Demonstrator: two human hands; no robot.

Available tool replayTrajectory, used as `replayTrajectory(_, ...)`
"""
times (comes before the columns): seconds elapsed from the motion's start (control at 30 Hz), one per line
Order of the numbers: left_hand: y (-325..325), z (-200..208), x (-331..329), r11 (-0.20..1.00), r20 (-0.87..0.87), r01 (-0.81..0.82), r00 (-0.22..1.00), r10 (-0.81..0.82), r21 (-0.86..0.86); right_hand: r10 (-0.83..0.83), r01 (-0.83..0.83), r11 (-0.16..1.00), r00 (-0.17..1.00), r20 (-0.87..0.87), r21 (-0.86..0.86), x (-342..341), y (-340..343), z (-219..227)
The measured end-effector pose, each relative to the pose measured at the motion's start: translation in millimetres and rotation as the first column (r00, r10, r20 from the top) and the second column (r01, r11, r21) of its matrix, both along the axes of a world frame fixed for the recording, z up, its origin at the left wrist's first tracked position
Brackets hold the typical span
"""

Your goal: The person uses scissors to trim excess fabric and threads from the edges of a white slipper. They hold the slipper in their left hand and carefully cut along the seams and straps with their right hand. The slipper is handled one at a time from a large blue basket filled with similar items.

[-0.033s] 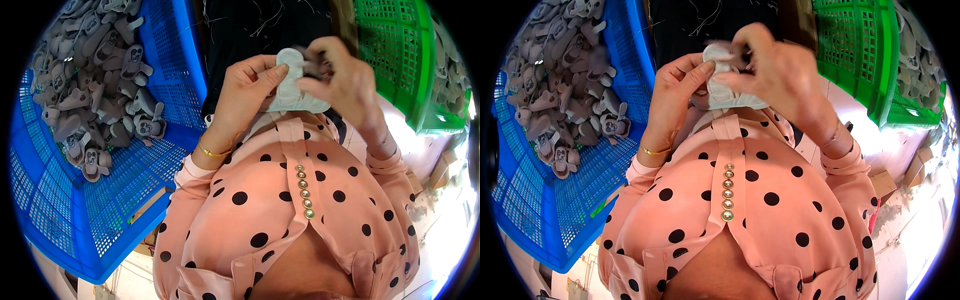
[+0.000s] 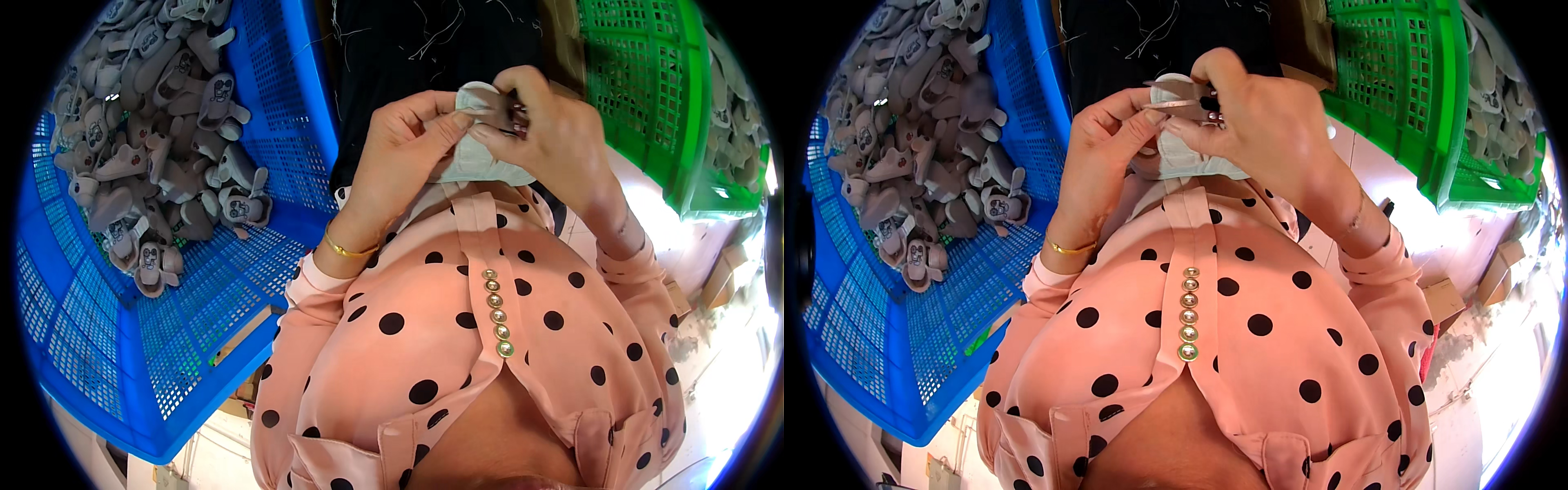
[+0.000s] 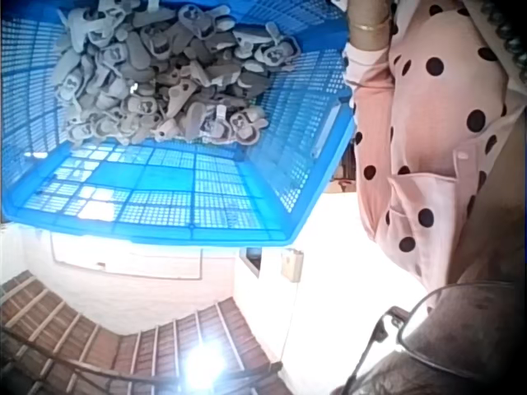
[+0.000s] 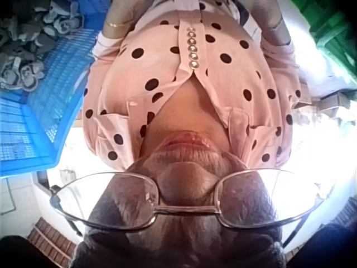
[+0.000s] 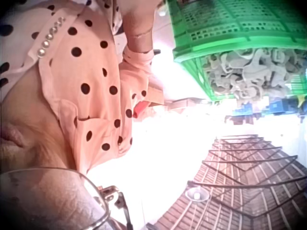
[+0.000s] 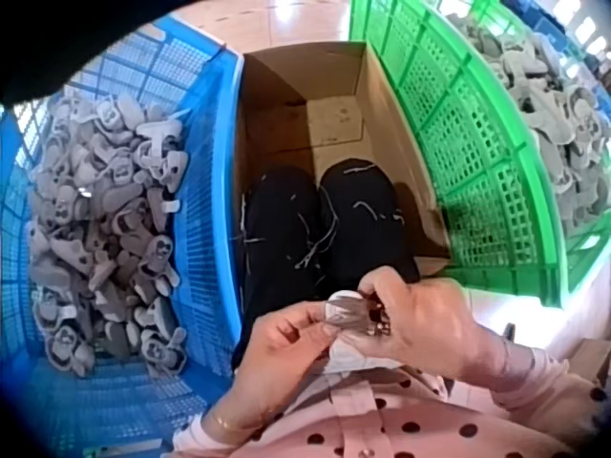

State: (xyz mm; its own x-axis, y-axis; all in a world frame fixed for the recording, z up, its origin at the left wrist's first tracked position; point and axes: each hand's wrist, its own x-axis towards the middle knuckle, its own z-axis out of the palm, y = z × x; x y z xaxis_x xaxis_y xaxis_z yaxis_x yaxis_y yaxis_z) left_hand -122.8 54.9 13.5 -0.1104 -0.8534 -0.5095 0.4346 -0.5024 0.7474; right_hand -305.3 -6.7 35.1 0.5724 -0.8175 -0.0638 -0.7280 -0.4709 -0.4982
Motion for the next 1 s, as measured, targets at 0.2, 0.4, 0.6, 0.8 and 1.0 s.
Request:
replayTrajectory(0.2,1.5,-2.6,0.3,0.999,0.118,0.0,0.993,0.005,-0.044,-0.31,0.31,0.95,0.951,0.003,-0.036,-18.7,-38.5,-12.5)
replayTrajectory(0.4,1.4,0.0,-2.3,0.989,0.228,0.009,0.973,0.025,-0.146,-0.197,0.174,0.975,0.965,-0.174,-0.14,-34.6,-34.3,-19.8)
replayTrajectory(0.6,-1.9,5.5,-2.9,0.993,0.138,-0.003,0.99,0.02,-0.12,0.059,-0.042,0.993,0.987,-0.146,0.113,1.4,-4.0,5.7)
replayTrajectory(0.8,-1.4,5.9,1.4,0.995,0.23,-0.005,0.973,0.027,-0.096,-0.317,0.32,0.938,0.947,0.041,-0.136,-26.9,-44.4,-12.9)
replayTrajectory(1.0,-5.1,6.8,2.0,0.995,0.169,0.027,0.986,-0.01,-0.101,-0.075,0.05,0.986,0.986,-0.152,-0.157,-5.4,-26.1,-13.7)
